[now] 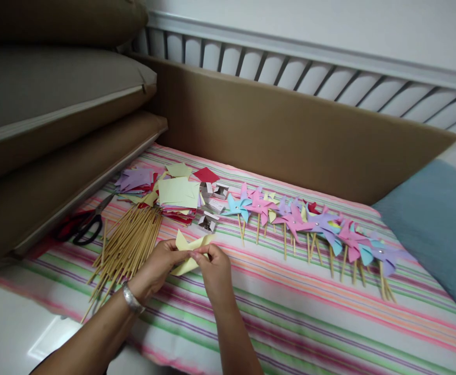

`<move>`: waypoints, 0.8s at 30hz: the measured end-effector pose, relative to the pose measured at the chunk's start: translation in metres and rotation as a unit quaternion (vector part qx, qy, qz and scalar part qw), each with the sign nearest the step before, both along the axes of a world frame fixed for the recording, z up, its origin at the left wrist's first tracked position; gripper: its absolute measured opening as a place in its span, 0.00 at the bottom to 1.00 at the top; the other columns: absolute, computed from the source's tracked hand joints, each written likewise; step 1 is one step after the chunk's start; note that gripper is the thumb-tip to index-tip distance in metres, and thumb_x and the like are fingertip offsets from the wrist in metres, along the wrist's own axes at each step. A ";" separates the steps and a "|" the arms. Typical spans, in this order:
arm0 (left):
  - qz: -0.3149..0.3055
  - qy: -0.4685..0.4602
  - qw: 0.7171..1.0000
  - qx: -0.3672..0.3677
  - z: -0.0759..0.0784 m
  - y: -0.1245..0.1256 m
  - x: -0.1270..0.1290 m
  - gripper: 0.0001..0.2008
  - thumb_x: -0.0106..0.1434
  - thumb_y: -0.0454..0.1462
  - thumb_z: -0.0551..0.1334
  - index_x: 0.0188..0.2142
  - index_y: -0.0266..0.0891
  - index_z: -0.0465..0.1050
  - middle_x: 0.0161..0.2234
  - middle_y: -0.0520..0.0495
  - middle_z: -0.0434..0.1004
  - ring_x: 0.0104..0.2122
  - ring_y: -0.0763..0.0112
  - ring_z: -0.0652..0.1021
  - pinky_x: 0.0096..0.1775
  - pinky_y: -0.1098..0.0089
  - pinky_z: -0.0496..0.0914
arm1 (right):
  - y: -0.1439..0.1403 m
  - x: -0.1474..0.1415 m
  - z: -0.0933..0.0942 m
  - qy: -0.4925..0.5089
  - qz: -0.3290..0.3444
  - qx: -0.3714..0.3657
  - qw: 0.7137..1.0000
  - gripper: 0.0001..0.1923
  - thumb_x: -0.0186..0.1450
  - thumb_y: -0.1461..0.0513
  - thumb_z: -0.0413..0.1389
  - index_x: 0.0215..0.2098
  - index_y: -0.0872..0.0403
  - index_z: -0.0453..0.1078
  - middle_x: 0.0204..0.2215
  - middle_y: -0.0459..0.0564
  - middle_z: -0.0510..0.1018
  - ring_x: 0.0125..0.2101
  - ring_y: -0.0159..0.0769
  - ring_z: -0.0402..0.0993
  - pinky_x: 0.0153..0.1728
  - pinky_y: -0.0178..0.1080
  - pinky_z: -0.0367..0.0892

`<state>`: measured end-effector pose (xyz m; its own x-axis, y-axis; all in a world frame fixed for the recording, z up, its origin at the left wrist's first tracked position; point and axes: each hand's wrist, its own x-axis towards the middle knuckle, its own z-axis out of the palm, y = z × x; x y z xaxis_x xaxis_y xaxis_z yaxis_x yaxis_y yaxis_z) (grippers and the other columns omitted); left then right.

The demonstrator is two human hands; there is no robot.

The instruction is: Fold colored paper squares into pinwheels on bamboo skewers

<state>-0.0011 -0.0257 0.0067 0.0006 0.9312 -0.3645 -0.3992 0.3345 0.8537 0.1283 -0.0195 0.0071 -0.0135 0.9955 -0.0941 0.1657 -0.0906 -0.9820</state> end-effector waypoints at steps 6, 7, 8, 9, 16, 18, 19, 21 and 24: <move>-0.015 0.012 1.000 0.007 -0.004 0.000 0.000 0.13 0.42 0.37 0.70 0.29 0.31 0.78 0.26 0.45 0.79 0.24 0.70 0.74 0.29 0.71 0.65 | 0.002 -0.001 0.000 -0.008 -0.005 -0.011 1.000 0.08 0.49 0.58 0.60 0.22 0.55 0.71 0.18 0.44 0.71 0.21 0.31 0.62 0.25 0.34 0.57; -0.018 0.013 1.000 0.008 -0.004 0.000 0.000 0.13 0.42 0.37 0.70 0.29 0.31 0.78 0.26 0.45 0.79 0.24 0.70 0.74 0.30 0.71 0.65 | 0.002 -0.001 -0.001 -0.005 -0.007 -0.012 1.000 0.08 0.49 0.58 0.61 0.22 0.56 0.71 0.18 0.44 0.71 0.21 0.31 0.63 0.25 0.34 0.58; -0.022 0.013 1.000 0.010 -0.005 0.000 0.000 0.14 0.42 0.37 0.70 0.29 0.31 0.78 0.26 0.45 0.79 0.25 0.70 0.74 0.30 0.71 0.65 | 0.003 -0.001 -0.001 -0.003 -0.009 -0.012 1.000 0.08 0.49 0.58 0.61 0.22 0.56 0.71 0.18 0.44 0.71 0.21 0.31 0.63 0.25 0.35 0.58; -0.025 0.013 1.000 0.011 -0.006 0.000 0.000 0.14 0.42 0.37 0.70 0.29 0.31 0.78 0.26 0.45 0.79 0.25 0.70 0.74 0.30 0.71 0.65 | 0.003 -0.001 -0.002 -0.003 -0.011 -0.013 1.000 0.08 0.48 0.58 0.61 0.22 0.56 0.71 0.18 0.44 0.71 0.21 0.32 0.63 0.25 0.35 0.59; -0.012 0.019 1.000 0.013 -0.005 0.001 -0.001 0.13 0.40 0.38 0.71 0.27 0.32 0.78 0.23 0.48 0.78 0.23 0.73 0.72 0.28 0.73 0.63 | 0.004 0.000 -0.006 0.004 -0.008 -0.002 1.000 0.07 0.49 0.59 0.61 0.22 0.55 0.71 0.18 0.45 0.73 0.22 0.32 0.64 0.25 0.35 0.59; -0.014 0.017 1.000 0.017 -0.003 0.001 -0.001 0.14 0.40 0.38 0.71 0.27 0.32 0.78 0.23 0.48 0.77 0.22 0.73 0.72 0.28 0.73 0.63 | 0.004 0.000 -0.005 0.002 -0.006 0.000 1.000 0.07 0.49 0.59 0.61 0.21 0.55 0.71 0.19 0.45 0.73 0.22 0.32 0.65 0.26 0.35 0.59; -0.015 0.021 1.000 0.018 -0.002 0.001 -0.001 0.13 0.40 0.38 0.71 0.27 0.32 0.78 0.23 0.48 0.77 0.22 0.74 0.72 0.27 0.73 0.63 | 0.004 0.000 -0.005 -0.001 -0.006 -0.001 1.000 0.07 0.49 0.59 0.60 0.21 0.56 0.71 0.19 0.45 0.73 0.23 0.32 0.64 0.26 0.35 0.59; -0.014 0.031 0.999 0.019 -0.002 0.001 -0.001 0.12 0.41 0.38 0.70 0.26 0.32 0.77 0.22 0.49 0.76 0.21 0.74 0.71 0.26 0.74 0.62 | 0.004 -0.001 -0.003 -0.003 -0.007 -0.006 1.000 0.07 0.49 0.59 0.60 0.21 0.56 0.71 0.18 0.45 0.73 0.22 0.32 0.64 0.26 0.35 0.59; -0.010 0.040 0.999 0.024 -0.003 0.001 -0.001 0.12 0.42 0.38 0.70 0.25 0.32 0.77 0.22 0.49 0.76 0.21 0.75 0.71 0.26 0.74 0.62 | 0.004 -0.002 -0.001 -0.009 -0.009 -0.012 1.000 0.07 0.49 0.59 0.60 0.21 0.56 0.70 0.18 0.45 0.71 0.22 0.32 0.62 0.25 0.35 0.58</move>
<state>-0.0025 -0.0250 0.0036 -0.0072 0.9477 -0.3190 -0.3222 0.2998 0.8980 0.1264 -0.0154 0.0065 0.0069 0.9929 -0.1185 0.1813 -0.1178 -0.9764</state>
